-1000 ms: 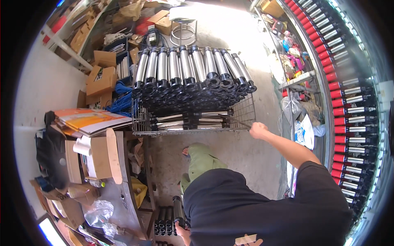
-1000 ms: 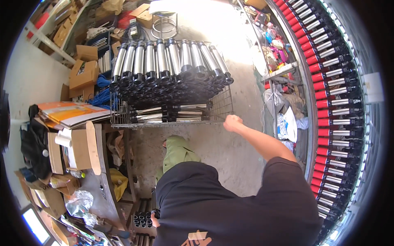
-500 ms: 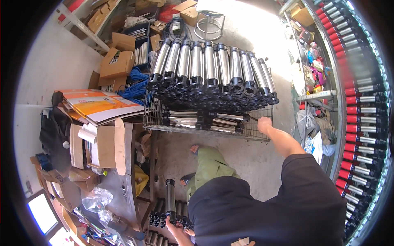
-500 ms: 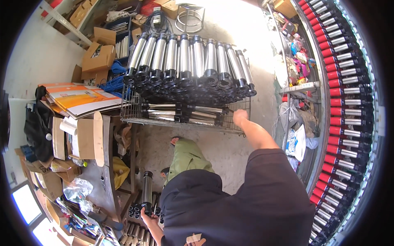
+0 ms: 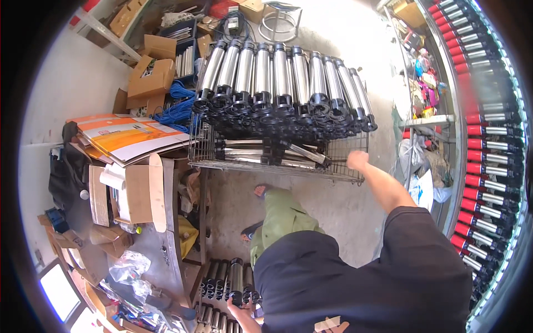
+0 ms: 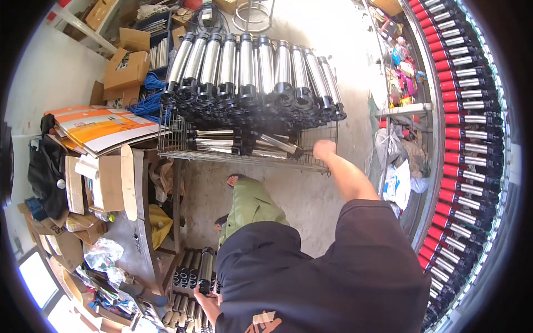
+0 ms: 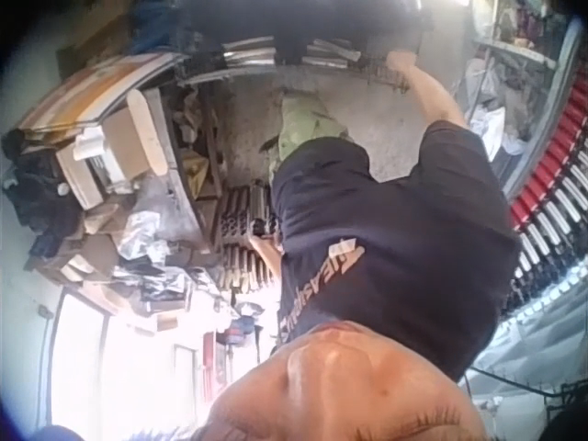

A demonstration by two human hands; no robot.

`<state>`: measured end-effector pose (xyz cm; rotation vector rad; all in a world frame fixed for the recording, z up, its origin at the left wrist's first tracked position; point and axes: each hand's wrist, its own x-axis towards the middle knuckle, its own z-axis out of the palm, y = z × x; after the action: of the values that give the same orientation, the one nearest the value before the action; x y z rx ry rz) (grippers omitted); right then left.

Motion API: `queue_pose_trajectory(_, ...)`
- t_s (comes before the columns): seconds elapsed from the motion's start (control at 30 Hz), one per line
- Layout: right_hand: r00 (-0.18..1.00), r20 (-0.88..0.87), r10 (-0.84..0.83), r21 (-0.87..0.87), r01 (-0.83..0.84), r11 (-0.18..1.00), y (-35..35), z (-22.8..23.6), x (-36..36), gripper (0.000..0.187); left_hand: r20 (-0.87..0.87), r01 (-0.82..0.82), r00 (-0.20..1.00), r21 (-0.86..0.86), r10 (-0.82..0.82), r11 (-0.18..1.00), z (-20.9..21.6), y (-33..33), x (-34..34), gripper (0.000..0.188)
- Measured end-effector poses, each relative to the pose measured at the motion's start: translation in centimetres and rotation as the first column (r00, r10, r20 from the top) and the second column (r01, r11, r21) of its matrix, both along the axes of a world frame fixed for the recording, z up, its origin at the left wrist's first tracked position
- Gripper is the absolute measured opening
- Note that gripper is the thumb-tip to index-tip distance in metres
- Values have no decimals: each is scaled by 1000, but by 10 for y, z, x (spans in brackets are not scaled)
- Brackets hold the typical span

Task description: The person assembles industrial cylinders by inserting a long metal rod through the top of each cylinder, rotating a handle to secure it, and then placing the finished assembly onto a cart with others.

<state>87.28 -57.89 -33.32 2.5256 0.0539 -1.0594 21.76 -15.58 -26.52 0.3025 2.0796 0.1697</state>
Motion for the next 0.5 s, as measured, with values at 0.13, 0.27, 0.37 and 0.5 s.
queue_pose_trajectory(0.13,998,48,-48,1,48,999,1,20,-25,23,20,-128,991,-160,133,979,3,30,-13,50)
queue_pose_trajectory(0.27,979,81,-188,14,187,982,8,74,-54,22,-34,-80,997,-152,75,985,11,31,5,52)
queue_pose_trajectory(0.37,985,99,-138,133,125,983,27,74,-47,23,-51,-103,994,-143,97,984,9,34,16,50)
queue_pose_trajectory(0.5,996,57,-71,249,54,967,75,13,-14,27,14,-37,999,-181,40,983,-3,46,34,50)
